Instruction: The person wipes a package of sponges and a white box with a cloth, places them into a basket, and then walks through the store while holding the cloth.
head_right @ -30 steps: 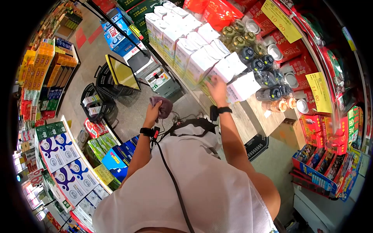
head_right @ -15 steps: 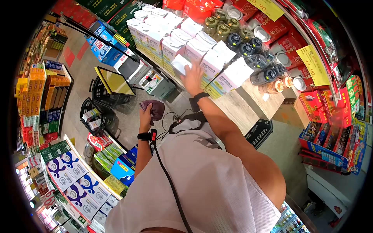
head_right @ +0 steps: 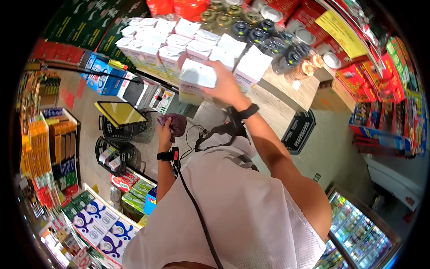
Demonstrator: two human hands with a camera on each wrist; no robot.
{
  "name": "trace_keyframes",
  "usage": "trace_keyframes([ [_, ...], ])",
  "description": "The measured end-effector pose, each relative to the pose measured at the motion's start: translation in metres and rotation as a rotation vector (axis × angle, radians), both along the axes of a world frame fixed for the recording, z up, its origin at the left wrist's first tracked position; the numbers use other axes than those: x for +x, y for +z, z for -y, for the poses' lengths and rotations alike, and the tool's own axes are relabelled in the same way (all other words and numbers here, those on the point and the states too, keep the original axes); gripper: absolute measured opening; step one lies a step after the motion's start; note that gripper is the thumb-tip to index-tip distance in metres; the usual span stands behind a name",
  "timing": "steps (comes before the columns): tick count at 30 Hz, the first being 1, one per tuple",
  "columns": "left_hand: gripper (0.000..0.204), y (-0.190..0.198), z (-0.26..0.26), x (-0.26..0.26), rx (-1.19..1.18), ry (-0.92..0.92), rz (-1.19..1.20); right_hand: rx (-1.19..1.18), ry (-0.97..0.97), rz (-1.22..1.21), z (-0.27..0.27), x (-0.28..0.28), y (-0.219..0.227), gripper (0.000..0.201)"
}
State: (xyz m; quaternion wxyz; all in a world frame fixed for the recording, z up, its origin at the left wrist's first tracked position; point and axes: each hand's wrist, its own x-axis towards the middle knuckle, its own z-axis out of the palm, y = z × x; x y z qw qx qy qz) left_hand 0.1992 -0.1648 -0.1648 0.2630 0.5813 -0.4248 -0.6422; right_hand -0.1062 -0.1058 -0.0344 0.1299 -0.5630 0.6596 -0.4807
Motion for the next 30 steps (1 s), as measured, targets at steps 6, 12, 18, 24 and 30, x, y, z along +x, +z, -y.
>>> trace_keyframes([
  [6, 0.025, 0.001, 0.008, -0.032, 0.066, -0.219, 0.029, 0.206, 0.041, 0.259, -0.099, -0.064, 0.045, 0.07],
  [12, 0.025, -0.006, 0.008, -0.065, 0.044, -0.273, -0.011, 0.413, -0.241, 0.244, -0.191, -0.112, 0.061, 0.072],
  [18, 0.024, -0.017, 0.01, -0.077, 0.051, -0.325, -0.054, 0.416, -0.49, 0.226, -0.23, -0.159, -0.042, 0.072],
  [24, 0.023, -0.002, 0.007, -0.071, 0.042, -0.297, 0.017, 0.295, -0.489, 0.085, -0.196, -0.19, -0.108, 0.073],
  [30, 0.019, 0.011, -0.004, -0.059, -0.007, -0.17, 0.038, 0.302, -0.435, 0.029, -0.155, -0.21, -0.116, 0.073],
])
